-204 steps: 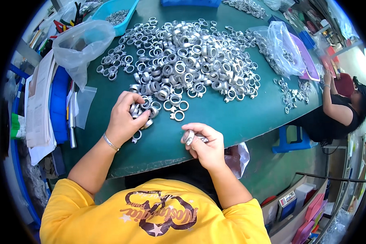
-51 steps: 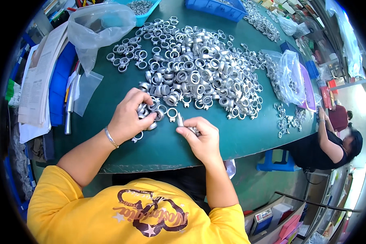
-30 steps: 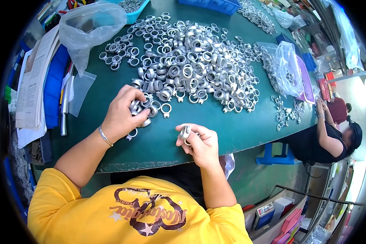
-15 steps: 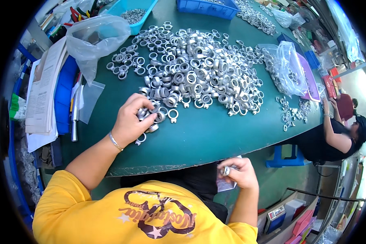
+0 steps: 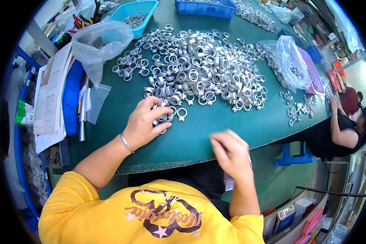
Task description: The person picks up small metal rings from a pile, turns them over by hand to check their condition, and places them into a separate pile or container.
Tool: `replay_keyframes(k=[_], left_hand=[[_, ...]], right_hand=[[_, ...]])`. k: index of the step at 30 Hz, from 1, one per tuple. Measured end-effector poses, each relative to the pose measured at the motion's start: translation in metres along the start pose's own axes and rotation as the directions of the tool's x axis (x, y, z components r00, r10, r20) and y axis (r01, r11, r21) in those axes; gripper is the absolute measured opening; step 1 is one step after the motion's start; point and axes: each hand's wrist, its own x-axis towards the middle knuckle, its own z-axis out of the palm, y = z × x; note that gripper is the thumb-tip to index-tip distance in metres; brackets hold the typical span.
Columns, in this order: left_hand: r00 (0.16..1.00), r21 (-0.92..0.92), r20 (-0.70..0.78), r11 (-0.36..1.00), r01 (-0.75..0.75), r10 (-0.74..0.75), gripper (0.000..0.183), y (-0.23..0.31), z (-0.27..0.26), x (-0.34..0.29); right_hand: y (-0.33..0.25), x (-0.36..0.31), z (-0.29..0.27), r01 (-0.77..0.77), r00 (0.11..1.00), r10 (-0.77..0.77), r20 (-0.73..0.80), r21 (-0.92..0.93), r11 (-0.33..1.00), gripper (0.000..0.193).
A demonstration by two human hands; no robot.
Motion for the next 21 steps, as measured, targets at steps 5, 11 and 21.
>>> replay_keyframes(k=[5, 11, 21], left_hand=[[0.990, -0.076, 0.095, 0.992, -0.102, 0.109, 0.030, 0.004, -0.001, 0.000], [0.993, -0.112, 0.016, 0.987, -0.116, 0.118, 0.030, 0.004, -0.002, 0.000], [0.986, -0.143, 0.013, 0.976, -0.163, 0.167, 0.032, 0.003, -0.003, 0.000]], right_hand=[[0.002, 0.053, 0.064, 0.075, 0.996, -0.060, 0.066, -0.251, 0.965, 0.029], [0.008, 0.035, 0.057, -0.153, 0.988, 0.152, 0.017, 0.110, 0.982, 0.024], [0.013, 0.004, 0.055, -0.131, 0.974, 0.225, -0.020, 0.763, 0.634, 0.025]])
